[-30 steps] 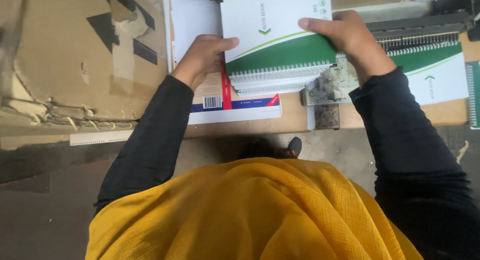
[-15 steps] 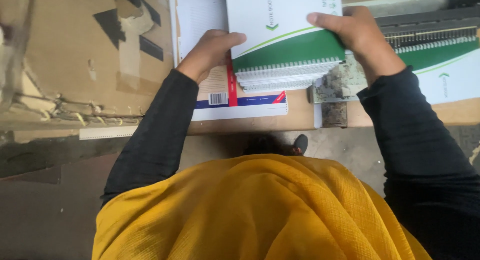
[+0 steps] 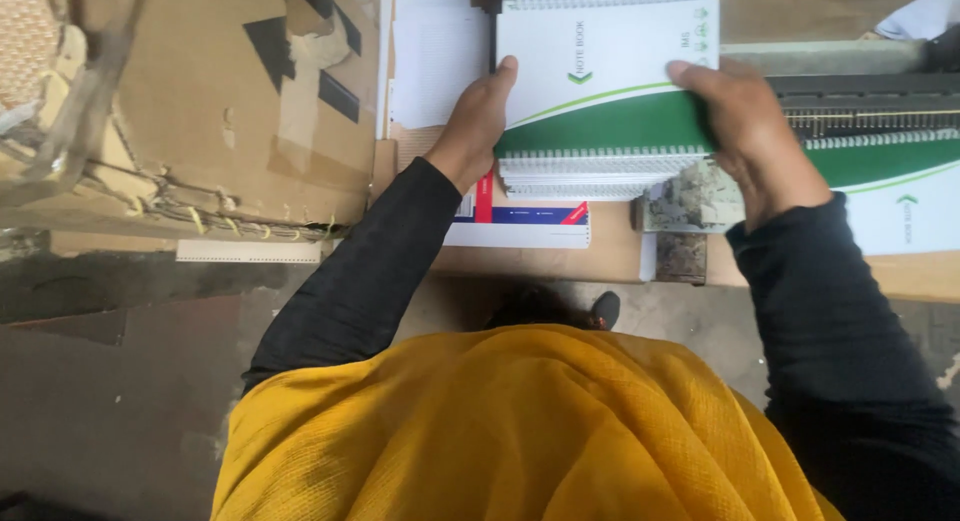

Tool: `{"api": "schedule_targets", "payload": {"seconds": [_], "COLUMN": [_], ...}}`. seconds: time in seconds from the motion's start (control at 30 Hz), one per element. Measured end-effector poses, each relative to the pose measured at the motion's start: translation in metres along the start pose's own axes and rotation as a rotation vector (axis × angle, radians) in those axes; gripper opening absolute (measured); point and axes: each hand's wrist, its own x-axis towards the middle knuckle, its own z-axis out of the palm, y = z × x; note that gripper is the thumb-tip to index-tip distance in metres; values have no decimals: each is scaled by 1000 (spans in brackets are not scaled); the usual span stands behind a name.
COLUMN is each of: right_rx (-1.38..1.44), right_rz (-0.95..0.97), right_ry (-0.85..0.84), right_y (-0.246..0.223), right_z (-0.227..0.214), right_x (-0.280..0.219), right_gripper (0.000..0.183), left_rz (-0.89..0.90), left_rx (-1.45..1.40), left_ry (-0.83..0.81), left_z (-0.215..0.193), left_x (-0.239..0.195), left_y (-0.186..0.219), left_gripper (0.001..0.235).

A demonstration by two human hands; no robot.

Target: Organizing and cleaning spiral-bound notebooks by stacking them and wiping the covers with a cloth.

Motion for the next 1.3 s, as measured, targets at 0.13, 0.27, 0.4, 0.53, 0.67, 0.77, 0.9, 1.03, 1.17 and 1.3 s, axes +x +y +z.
{"api": "schedule_targets", "payload": {"seconds": [0.13,0.27,0.4,0.53,0.67,0.77,0.9,1.03,1.17,1.3], "right_rx": [73,207,-72,-197,-8,-99,-100,4,-80,30], "right_rz": [-107,-174,-254,-439,-388,-297,146,227,162,181], "right_ry": [12,9,-39,207,505,566,421,317,298,256], "right_y": [46,42,9,63,114,124,106,74,150,168], "right_z": [-13,-16,-44,-133,-238,-279,-273,-265,-307,-316], "right_x": [37,23,-25,-43,-53,-64,-74,-90,-57,-43], "right_gripper": [38,42,75,60,35,45,63,63,67,58], "left_rz": [95,267,440,1076,905,235,-430,-456,-424,-496], "left_rx": [-12,294,347,371,467,468,110,-98,-57,-49], "left_ry": [39,-24,196,271,-147,-695,-516,-342,-283,-396], "left_z": [-23,-40,-12,55,131,184,234,272,289,286], "left_x": [58,59,-10,-102,-123,-81,-16,-5,-22,-12], "left_y": [-54,-59,-25,-24,-49,-96,-187,-207,-163,-161], "left_gripper": [70,53,51,31,23,45,54,78,66,75]}}
